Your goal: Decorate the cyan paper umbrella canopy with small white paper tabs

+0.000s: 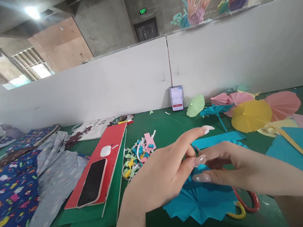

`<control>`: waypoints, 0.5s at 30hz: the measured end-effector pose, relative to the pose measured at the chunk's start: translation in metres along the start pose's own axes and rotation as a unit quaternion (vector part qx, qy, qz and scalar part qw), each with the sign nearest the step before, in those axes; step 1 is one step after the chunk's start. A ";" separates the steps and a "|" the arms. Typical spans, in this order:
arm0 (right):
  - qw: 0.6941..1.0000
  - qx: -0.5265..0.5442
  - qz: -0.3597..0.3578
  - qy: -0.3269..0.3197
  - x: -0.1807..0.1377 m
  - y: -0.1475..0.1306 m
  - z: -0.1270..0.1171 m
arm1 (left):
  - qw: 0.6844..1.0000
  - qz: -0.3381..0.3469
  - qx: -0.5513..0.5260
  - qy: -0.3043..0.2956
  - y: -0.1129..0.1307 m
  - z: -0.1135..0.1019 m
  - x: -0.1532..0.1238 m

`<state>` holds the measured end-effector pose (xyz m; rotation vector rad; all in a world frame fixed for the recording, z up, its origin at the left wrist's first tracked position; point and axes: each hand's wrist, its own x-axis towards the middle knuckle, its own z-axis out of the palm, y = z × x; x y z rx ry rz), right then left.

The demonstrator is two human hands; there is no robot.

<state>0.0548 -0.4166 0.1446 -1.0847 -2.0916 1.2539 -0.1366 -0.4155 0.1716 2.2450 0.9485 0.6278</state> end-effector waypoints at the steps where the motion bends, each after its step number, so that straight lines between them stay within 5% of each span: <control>1: 1.000 0.007 -0.002 0.000 0.001 -0.001 0.000 | 1.000 -0.002 0.001 0.001 0.000 0.000 0.000; 10: 0.999 0.036 0.022 0.017 -0.003 -0.001 -0.002 | 1.000 -0.003 0.007 0.005 0.004 0.002 0.001; 15: 0.997 0.073 -0.014 -0.031 -0.001 -0.003 -0.004 | 1.000 -0.011 -0.003 0.002 0.005 0.003 0.001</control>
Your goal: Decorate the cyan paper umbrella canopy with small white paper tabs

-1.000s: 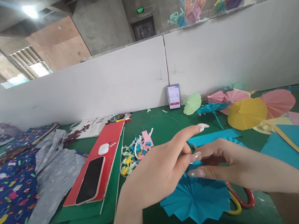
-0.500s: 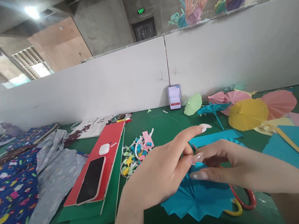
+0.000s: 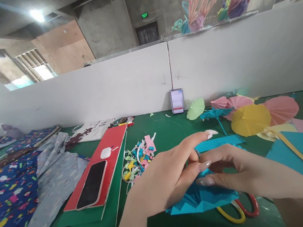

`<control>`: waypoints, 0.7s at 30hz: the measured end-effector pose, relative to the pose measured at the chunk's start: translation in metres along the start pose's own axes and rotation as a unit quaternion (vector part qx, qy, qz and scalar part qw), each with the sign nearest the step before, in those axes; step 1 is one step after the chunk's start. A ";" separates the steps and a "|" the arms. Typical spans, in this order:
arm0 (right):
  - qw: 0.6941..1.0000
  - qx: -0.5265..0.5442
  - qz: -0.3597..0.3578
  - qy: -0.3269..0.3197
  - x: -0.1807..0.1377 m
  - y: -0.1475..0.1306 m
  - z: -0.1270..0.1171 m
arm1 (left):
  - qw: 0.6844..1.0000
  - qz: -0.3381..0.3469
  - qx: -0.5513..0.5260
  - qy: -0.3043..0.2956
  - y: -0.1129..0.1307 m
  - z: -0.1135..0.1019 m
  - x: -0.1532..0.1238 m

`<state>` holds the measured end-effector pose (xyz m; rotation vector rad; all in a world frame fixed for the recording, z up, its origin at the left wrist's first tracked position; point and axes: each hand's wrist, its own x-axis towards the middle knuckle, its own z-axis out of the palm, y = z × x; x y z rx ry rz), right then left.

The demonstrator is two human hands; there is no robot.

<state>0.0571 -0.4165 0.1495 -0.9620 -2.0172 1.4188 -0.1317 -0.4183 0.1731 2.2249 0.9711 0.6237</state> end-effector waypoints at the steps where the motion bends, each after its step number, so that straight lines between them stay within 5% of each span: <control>1: 1.000 0.014 -0.005 -0.011 0.001 0.000 0.000 | 1.000 0.001 -0.006 0.001 0.000 0.000 0.000; 9: 0.999 0.014 -0.043 -0.030 -0.004 -0.008 -0.003 | 0.998 0.005 -0.066 0.010 -0.003 -0.001 0.003; 15: 0.993 -0.094 -0.013 0.075 -0.006 -0.013 -0.001 | 0.987 0.010 -0.127 0.097 -0.002 -0.006 0.000; 21: 0.986 -0.147 0.043 0.066 -0.005 -0.013 0.003 | 0.993 -0.014 -0.113 0.035 -0.003 -0.008 -0.005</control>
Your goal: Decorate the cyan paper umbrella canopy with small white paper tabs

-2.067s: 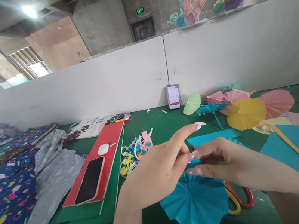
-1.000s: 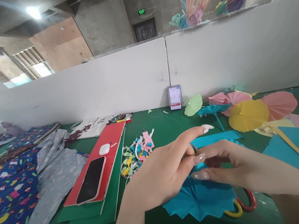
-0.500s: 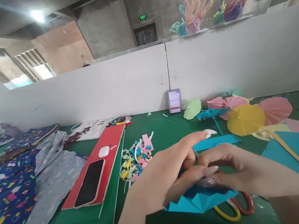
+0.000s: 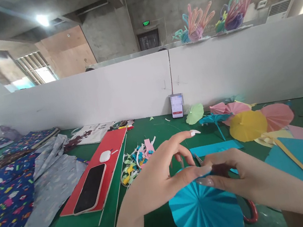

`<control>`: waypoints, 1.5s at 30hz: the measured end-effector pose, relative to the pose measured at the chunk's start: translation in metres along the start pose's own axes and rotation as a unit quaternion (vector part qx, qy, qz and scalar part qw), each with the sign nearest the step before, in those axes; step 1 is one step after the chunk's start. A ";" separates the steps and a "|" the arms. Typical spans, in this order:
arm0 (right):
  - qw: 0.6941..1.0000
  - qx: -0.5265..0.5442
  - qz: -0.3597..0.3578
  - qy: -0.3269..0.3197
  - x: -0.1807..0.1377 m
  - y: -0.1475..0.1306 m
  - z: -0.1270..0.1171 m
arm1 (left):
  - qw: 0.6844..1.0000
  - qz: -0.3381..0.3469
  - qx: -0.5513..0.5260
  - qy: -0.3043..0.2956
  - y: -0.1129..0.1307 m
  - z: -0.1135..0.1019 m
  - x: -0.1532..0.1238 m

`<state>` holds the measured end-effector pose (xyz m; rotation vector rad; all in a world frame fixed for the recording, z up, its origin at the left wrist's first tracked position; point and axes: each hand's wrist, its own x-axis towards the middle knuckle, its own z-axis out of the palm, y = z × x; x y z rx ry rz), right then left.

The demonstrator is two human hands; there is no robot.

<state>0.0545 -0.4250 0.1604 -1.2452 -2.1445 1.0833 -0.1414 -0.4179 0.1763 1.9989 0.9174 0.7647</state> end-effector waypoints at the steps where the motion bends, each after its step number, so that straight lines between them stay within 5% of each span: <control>1: 1.000 -0.012 0.008 -0.006 0.000 -0.001 0.001 | 1.000 -0.009 0.005 -0.012 0.000 0.000 0.000; 6: 1.000 -0.005 0.005 -0.018 0.003 -0.003 0.005 | 0.999 -0.021 0.021 -0.027 0.001 0.003 0.005; 13: 0.993 0.114 -0.029 0.017 0.014 0.001 0.000 | 0.991 0.052 0.067 0.107 -0.006 0.004 0.006; 18: 0.996 0.045 -0.003 0.083 0.017 0.004 0.002 | 0.965 0.117 0.100 0.213 0.001 0.003 0.001; 23: 0.988 -0.037 -0.006 0.152 0.011 0.001 0.008 | 0.977 0.102 0.094 0.161 0.010 0.006 -0.003; 30: 0.994 -0.038 -0.015 0.105 0.002 -0.013 0.010 | 0.981 0.067 0.162 0.082 0.008 0.007 0.003; 39: 0.995 -0.005 -0.038 0.087 0.004 -0.008 0.010 | 0.985 0.060 0.127 0.104 0.001 0.010 0.004; 45: 0.990 -0.008 -0.038 0.132 0.000 -0.010 0.007 | 0.990 0.047 0.076 0.112 0.001 0.010 0.005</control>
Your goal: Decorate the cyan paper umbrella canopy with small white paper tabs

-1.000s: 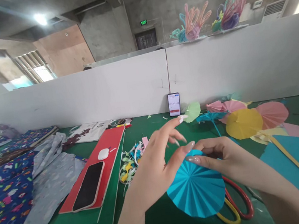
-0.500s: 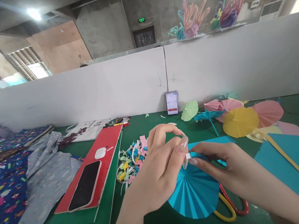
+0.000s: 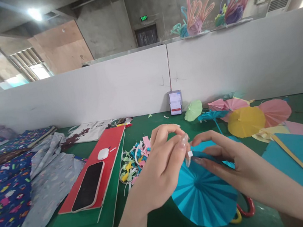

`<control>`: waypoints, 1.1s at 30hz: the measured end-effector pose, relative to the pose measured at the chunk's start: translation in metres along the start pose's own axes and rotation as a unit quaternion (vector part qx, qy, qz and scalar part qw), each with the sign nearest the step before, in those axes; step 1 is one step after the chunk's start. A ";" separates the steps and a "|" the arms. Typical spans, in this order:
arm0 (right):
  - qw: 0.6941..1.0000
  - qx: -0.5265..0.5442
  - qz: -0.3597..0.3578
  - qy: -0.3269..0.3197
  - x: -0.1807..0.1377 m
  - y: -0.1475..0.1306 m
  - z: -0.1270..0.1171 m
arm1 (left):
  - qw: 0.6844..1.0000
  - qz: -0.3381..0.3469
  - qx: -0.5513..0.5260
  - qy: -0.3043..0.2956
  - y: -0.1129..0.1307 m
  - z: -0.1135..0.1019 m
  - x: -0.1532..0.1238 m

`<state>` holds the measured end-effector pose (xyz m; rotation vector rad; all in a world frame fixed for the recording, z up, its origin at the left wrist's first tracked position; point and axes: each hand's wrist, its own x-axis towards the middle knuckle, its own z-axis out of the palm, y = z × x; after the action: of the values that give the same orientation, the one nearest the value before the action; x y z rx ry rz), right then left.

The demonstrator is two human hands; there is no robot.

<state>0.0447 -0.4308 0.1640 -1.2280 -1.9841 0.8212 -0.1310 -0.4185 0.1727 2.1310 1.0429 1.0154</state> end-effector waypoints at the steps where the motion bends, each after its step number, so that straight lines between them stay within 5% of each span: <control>1: 1.000 -0.003 -0.002 0.002 -0.001 0.000 -0.001 | 1.000 -0.002 -0.002 0.004 0.000 0.000 0.001; 12: 0.998 -0.054 -0.032 0.007 -0.004 0.004 -0.003 | 1.000 0.012 0.029 0.002 -0.001 0.001 0.001; 33: 0.973 -0.227 -0.012 0.040 0.001 0.007 0.026 | 0.961 0.035 0.271 -0.041 -0.005 0.011 0.003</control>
<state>0.0274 -0.4321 0.1439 -1.4571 -2.1848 0.3020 -0.1228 -0.4145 0.1643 2.6333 1.3267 0.7141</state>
